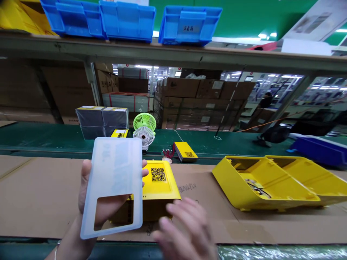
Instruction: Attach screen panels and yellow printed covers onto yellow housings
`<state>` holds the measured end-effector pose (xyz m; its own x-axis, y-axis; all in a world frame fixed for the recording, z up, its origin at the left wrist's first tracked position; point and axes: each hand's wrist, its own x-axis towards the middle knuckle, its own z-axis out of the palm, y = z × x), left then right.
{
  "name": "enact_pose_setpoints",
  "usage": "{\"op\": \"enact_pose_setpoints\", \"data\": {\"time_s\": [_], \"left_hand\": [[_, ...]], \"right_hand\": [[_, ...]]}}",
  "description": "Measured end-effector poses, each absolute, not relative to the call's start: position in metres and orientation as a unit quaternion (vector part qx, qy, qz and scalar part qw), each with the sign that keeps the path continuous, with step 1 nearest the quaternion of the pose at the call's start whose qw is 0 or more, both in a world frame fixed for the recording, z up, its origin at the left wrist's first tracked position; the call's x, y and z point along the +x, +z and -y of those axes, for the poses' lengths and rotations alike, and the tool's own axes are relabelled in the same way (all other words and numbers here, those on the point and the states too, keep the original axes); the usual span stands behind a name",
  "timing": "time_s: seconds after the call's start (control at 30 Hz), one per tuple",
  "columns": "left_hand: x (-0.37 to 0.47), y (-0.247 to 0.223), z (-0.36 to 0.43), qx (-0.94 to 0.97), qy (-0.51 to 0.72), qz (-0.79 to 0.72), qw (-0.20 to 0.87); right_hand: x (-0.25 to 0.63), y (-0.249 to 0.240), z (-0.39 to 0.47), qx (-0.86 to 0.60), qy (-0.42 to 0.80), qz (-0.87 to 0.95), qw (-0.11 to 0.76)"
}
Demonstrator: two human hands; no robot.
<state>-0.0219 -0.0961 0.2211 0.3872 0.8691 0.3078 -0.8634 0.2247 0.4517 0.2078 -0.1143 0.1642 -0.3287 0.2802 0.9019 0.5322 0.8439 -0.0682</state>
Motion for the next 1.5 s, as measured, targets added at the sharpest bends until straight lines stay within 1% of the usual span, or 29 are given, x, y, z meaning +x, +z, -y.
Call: {"op": "enact_pose_setpoints", "data": {"time_s": [0.03,0.1,0.17,0.23,0.27,0.3,0.37,0.4,0.43,0.47,0.5,0.57,0.6,0.63,0.7,0.77,0.83,0.93,1.1,1.27,1.5], "left_hand": [[-0.02,0.22,0.097,0.285,0.554,-0.007,0.782],[-0.017,0.216,0.099,0.294,0.548,-0.027,0.783],[-0.016,0.209,0.1,0.33,0.531,-0.077,0.777],[-0.019,0.204,0.098,0.408,0.536,-0.159,0.722],[-0.022,0.203,0.097,0.463,0.552,-0.218,0.659],[-0.026,0.203,0.095,0.522,0.569,-0.285,0.567],[-0.034,0.207,0.091,0.645,0.557,-0.407,0.327],[-0.038,0.211,0.089,0.702,0.514,-0.446,0.211],[-0.042,0.215,0.088,0.75,0.456,-0.465,0.117],[-0.045,0.219,0.085,0.79,0.393,-0.467,0.055],[-0.047,0.223,0.083,0.822,0.333,-0.461,0.026],[-0.051,0.226,0.076,0.849,0.258,-0.461,0.029],[-0.053,0.225,0.072,0.849,0.242,-0.469,0.043],[-0.054,0.222,0.068,0.843,0.234,-0.481,0.057],[-0.056,0.214,0.059,0.827,0.231,-0.505,0.087],[-0.055,0.205,0.053,0.811,0.232,-0.523,0.121],[-0.053,0.198,0.049,0.799,0.234,-0.535,0.145],[-0.049,0.193,0.048,0.789,0.24,-0.544,0.155],[-0.047,0.197,0.046,0.791,0.237,-0.537,0.173],[-0.045,0.208,0.042,0.809,0.203,-0.519,0.187],[-0.046,0.213,0.039,0.806,0.216,-0.512,0.203]], "right_hand": [[0.192,0.166,0.113,-0.208,-0.161,0.835,0.484],[0.166,0.169,0.111,-0.188,-0.193,0.857,0.439],[0.151,0.172,0.11,-0.193,-0.162,0.866,0.431],[0.147,0.176,0.109,-0.224,-0.081,0.853,0.464],[0.149,0.179,0.107,-0.258,-0.029,0.83,0.493],[0.152,0.182,0.106,-0.303,0.032,0.797,0.522],[0.159,0.19,0.102,-0.389,0.175,0.714,0.555],[0.163,0.195,0.099,-0.411,0.253,0.678,0.555],[0.167,0.199,0.095,-0.417,0.331,0.647,0.545],[0.17,0.203,0.092,-0.412,0.403,0.623,0.529],[0.174,0.205,0.088,-0.401,0.462,0.603,0.512],[0.179,0.207,0.08,-0.387,0.524,0.574,0.497],[0.182,0.205,0.075,-0.39,0.517,0.576,0.499],[0.185,0.202,0.071,-0.401,0.485,0.597,0.498],[0.193,0.192,0.064,-0.442,0.364,0.67,0.473],[0.201,0.18,0.058,-0.484,0.251,0.735,0.402],[0.208,0.169,0.054,-0.505,0.212,0.764,0.342],[0.216,0.159,0.048,-0.505,0.227,0.763,0.333],[0.224,0.152,0.039,-0.48,0.309,0.723,0.39],[0.231,0.142,0.031,-0.43,0.393,0.686,0.436],[0.231,0.151,0.03,-0.445,0.398,0.694,0.403]]}}
